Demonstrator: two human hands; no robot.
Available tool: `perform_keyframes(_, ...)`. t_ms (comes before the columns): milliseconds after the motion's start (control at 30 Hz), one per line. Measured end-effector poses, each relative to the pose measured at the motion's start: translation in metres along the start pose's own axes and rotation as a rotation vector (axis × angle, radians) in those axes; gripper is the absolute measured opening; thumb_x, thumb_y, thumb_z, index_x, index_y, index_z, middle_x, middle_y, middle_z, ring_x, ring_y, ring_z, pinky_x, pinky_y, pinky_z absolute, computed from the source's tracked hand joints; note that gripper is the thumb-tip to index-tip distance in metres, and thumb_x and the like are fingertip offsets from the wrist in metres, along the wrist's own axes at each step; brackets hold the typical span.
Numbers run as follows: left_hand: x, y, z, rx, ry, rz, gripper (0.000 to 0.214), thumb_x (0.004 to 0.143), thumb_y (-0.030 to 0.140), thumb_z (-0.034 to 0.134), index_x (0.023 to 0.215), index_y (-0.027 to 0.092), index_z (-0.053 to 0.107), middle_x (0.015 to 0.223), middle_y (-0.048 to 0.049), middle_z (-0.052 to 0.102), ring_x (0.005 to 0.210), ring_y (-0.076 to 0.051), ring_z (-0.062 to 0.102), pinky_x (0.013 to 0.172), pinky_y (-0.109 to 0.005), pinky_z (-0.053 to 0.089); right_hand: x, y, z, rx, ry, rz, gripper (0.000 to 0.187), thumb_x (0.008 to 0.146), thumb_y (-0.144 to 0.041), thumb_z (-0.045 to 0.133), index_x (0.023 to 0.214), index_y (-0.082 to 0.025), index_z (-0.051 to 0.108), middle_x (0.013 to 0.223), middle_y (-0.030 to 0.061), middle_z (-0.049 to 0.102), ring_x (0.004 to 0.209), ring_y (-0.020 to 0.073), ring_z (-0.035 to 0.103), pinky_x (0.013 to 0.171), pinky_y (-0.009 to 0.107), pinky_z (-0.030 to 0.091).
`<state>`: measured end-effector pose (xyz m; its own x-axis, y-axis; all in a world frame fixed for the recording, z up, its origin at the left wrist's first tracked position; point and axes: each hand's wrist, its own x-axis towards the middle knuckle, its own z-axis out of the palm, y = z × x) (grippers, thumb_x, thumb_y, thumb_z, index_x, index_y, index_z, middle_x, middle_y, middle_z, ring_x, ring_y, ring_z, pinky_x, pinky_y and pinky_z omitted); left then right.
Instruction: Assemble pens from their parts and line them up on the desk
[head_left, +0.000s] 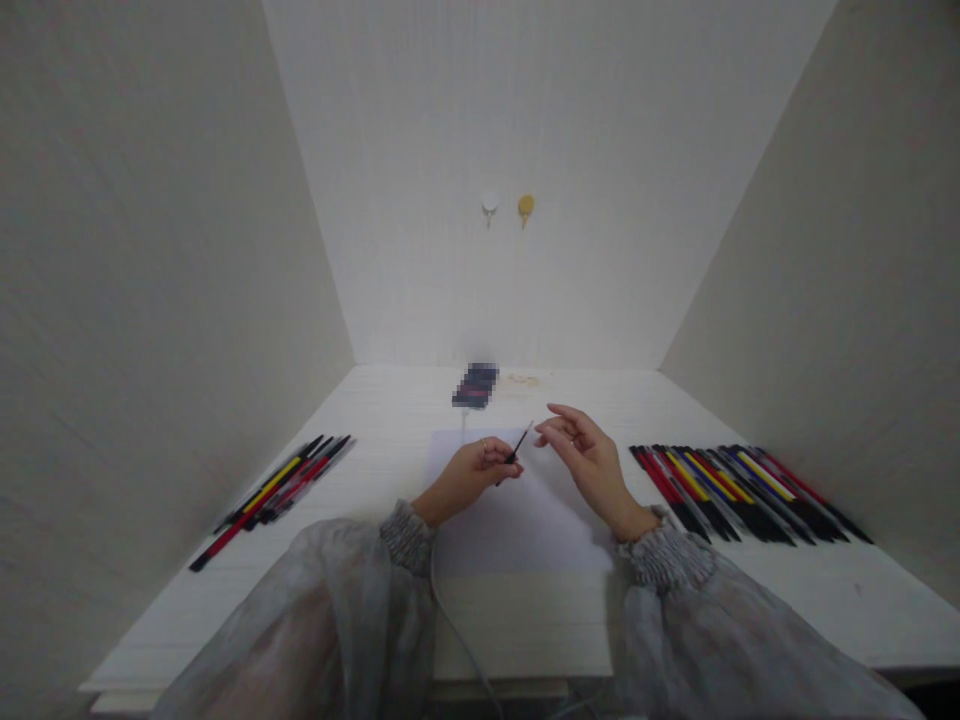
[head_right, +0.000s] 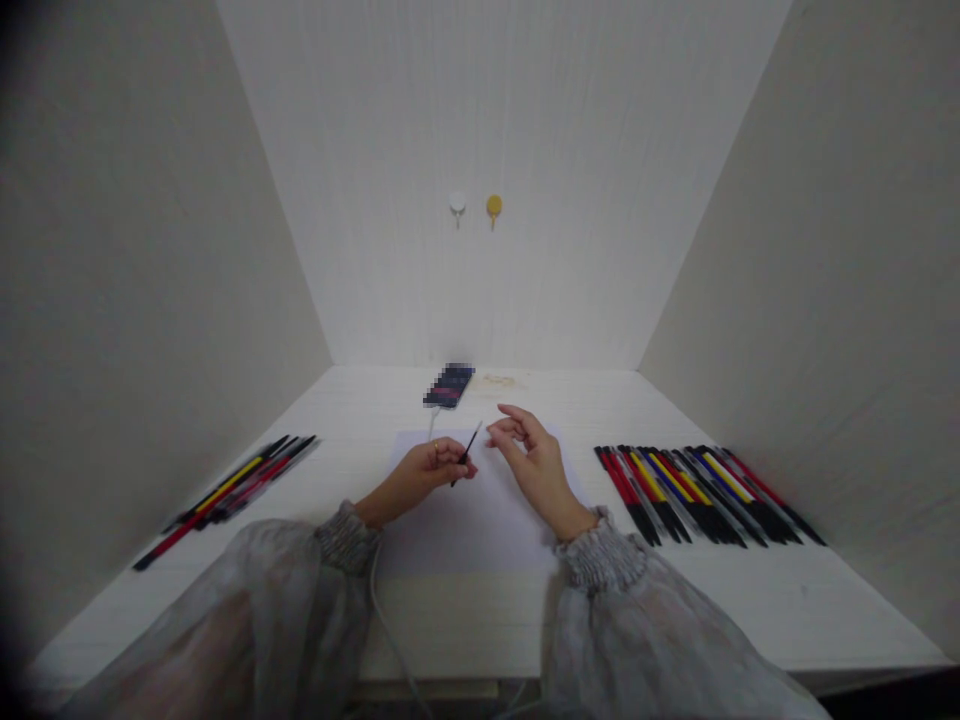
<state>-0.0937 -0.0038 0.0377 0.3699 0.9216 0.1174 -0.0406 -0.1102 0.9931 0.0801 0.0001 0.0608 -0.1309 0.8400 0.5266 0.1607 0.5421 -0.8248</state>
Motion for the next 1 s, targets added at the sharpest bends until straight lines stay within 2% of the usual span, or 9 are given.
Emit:
perform_keyframes(100, 0.000, 0.002, 0.000, 0.038, 0.019, 0.007, 0.017, 0.063, 0.025, 0.062, 0.074, 0.015, 0.054, 0.076, -0.0056, 0.064, 0.070, -0.014, 0.058, 0.063, -0.025, 0.040, 0.014, 0.006, -0.023, -0.310, 0.140, 0.012, 0.025, 0.076, -0.034, 0.047, 0.092, -0.017, 0.055, 0.079, 0.0051, 0.061, 0.068, 0.0146, 0.057, 0.065, 0.028, 0.043)
perform_keyframes(167, 0.000, 0.002, 0.001, 0.054, 0.022, 0.003, 0.017, 0.064, 0.026, 0.061, 0.075, 0.014, 0.054, 0.079, -0.0064, 0.064, 0.072, -0.014, 0.058, 0.064, -0.026, 0.041, 0.021, 0.013, -0.037, -0.615, 0.025, 0.065, 0.021, 0.074, -0.032, 0.048, 0.076, -0.016, 0.062, 0.073, 0.0060, 0.063, 0.067, 0.0168, 0.056, 0.063, 0.028, 0.041)
perform_keyframes(233, 0.000, 0.001, 0.001, 0.064, 0.029, 0.005, 0.017, 0.065, 0.026, 0.060, 0.076, 0.014, 0.054, 0.080, -0.0067, 0.064, 0.073, -0.015, 0.058, 0.066, -0.027, 0.041, 0.025, 0.021, -0.044, -0.853, -0.191, 0.129, 0.021, 0.073, -0.029, 0.048, 0.068, -0.016, 0.064, 0.068, 0.0065, 0.064, 0.065, 0.0176, 0.057, 0.060, 0.027, 0.038)
perform_keyframes(300, 0.001, -0.002, 0.001, 0.056, 0.040, 0.017, 0.018, 0.066, 0.027, 0.060, 0.076, 0.014, 0.054, 0.079, -0.0064, 0.063, 0.074, -0.015, 0.058, 0.068, -0.028, 0.041, 0.024, 0.027, -0.044, -1.022, -0.350, 0.173, 0.023, 0.073, -0.028, 0.047, 0.067, -0.016, 0.065, 0.066, 0.0075, 0.065, 0.064, 0.0176, 0.057, 0.058, 0.026, 0.036)
perform_keyframes(367, 0.003, -0.005, 0.000, 0.029, 0.047, 0.022, 0.019, 0.066, 0.027, 0.060, 0.076, 0.013, 0.053, 0.077, -0.0058, 0.063, 0.074, -0.015, 0.057, 0.069, -0.028, 0.042, 0.020, 0.030, -0.038, -1.127, -0.428, 0.194, 0.024, 0.074, -0.028, 0.046, 0.070, -0.016, 0.065, 0.069, 0.0083, 0.065, 0.065, 0.0174, 0.057, 0.058, 0.025, 0.035)
perform_keyframes(500, 0.006, -0.012, -0.001, -0.077, 0.054, 0.001, 0.024, 0.064, 0.031, 0.061, 0.077, 0.014, 0.051, 0.075, -0.0047, 0.062, 0.073, -0.015, 0.058, 0.073, -0.031, 0.042, 0.010, 0.032, -0.023, -1.252, -0.468, 0.182, 0.025, 0.074, -0.027, 0.043, 0.077, -0.013, 0.064, 0.076, 0.0112, 0.064, 0.072, 0.0186, 0.057, 0.060, 0.025, 0.034)
perform_keyframes(667, 0.009, -0.018, -0.002, -0.181, 0.060, 0.026, 0.028, 0.066, 0.032, 0.059, 0.083, 0.014, 0.048, 0.077, -0.0048, 0.059, 0.071, -0.014, 0.057, 0.074, -0.034, 0.042, 0.005, 0.036, -0.014, -1.341, -0.474, 0.118, 0.022, 0.073, -0.019, 0.043, 0.077, -0.009, 0.062, 0.077, 0.0139, 0.063, 0.075, 0.0206, 0.056, 0.065, 0.027, 0.035)
perform_keyframes(900, 0.011, -0.020, -0.006, -0.118, 0.151, 0.053, 0.018, 0.070, 0.022, 0.051, 0.085, 0.013, 0.049, 0.074, -0.0009, 0.052, 0.065, -0.008, 0.049, 0.067, -0.025, 0.038, 0.002, 0.034, -0.012, -1.358, -0.501, 0.082, 0.019, 0.068, -0.008, 0.043, 0.075, -0.009, 0.060, 0.076, 0.0129, 0.062, 0.075, 0.0205, 0.055, 0.064, 0.027, 0.034)
perform_keyframes(1000, 0.011, -0.021, -0.007, -0.097, 0.149, 0.054, 0.017, 0.069, 0.020, 0.050, 0.085, 0.014, 0.049, 0.073, 0.0005, 0.050, 0.065, -0.008, 0.046, 0.063, -0.022, 0.035, 0.000, 0.034, -0.011, -1.349, -0.503, 0.083, 0.019, 0.067, -0.007, 0.043, 0.074, -0.009, 0.060, 0.075, 0.0131, 0.061, 0.074, 0.0204, 0.055, 0.063, 0.027, 0.034)
